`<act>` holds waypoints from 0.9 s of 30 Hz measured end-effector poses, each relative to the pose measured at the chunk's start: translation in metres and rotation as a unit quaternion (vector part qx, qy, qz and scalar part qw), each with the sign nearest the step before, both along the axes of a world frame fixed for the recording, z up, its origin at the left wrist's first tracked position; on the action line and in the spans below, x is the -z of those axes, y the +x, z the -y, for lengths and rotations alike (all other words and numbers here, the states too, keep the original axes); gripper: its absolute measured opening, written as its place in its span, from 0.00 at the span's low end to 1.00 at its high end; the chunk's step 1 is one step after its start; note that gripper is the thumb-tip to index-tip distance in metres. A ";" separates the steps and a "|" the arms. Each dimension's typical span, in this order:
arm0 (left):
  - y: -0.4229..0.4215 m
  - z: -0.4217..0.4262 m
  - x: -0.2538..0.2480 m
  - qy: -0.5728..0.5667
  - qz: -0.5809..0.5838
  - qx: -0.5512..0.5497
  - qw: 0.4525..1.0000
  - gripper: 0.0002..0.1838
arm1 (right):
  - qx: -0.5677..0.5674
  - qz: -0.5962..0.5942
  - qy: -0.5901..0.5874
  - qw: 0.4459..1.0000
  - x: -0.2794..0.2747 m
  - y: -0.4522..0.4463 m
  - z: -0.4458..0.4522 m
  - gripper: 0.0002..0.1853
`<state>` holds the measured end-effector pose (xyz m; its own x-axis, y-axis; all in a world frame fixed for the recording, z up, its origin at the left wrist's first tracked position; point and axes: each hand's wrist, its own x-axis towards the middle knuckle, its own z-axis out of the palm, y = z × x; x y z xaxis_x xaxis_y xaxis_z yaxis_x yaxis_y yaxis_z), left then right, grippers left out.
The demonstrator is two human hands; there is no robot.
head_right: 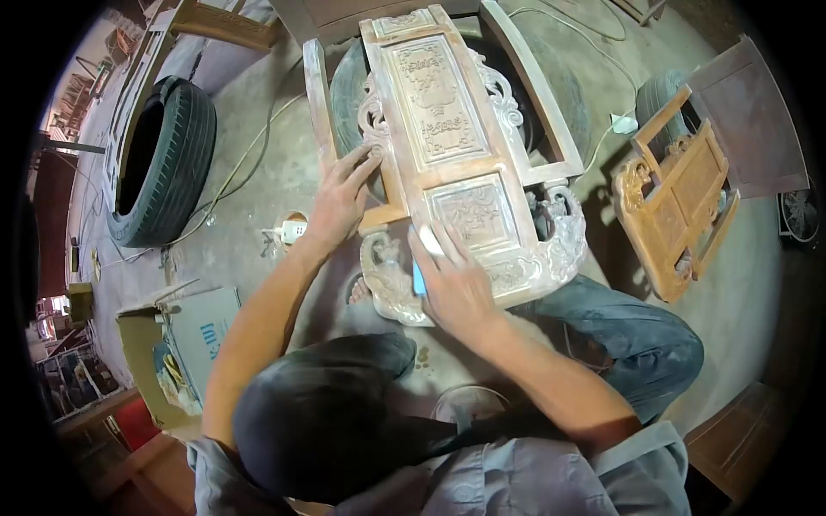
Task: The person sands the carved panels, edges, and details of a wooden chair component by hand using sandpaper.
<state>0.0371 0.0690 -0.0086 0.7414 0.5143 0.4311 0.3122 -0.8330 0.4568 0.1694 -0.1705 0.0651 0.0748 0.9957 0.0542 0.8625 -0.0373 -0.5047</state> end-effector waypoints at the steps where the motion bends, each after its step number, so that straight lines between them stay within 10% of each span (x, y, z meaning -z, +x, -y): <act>1: -0.001 0.001 -0.001 -0.004 -0.001 -0.001 1.000 0.30 | 0.001 -0.001 -0.008 1.000 -0.004 -0.001 0.005 0.41; 27: 0.000 0.002 0.000 -0.009 -0.008 -0.017 1.000 0.30 | -0.087 0.032 -0.035 0.995 -0.018 -0.009 0.044 0.41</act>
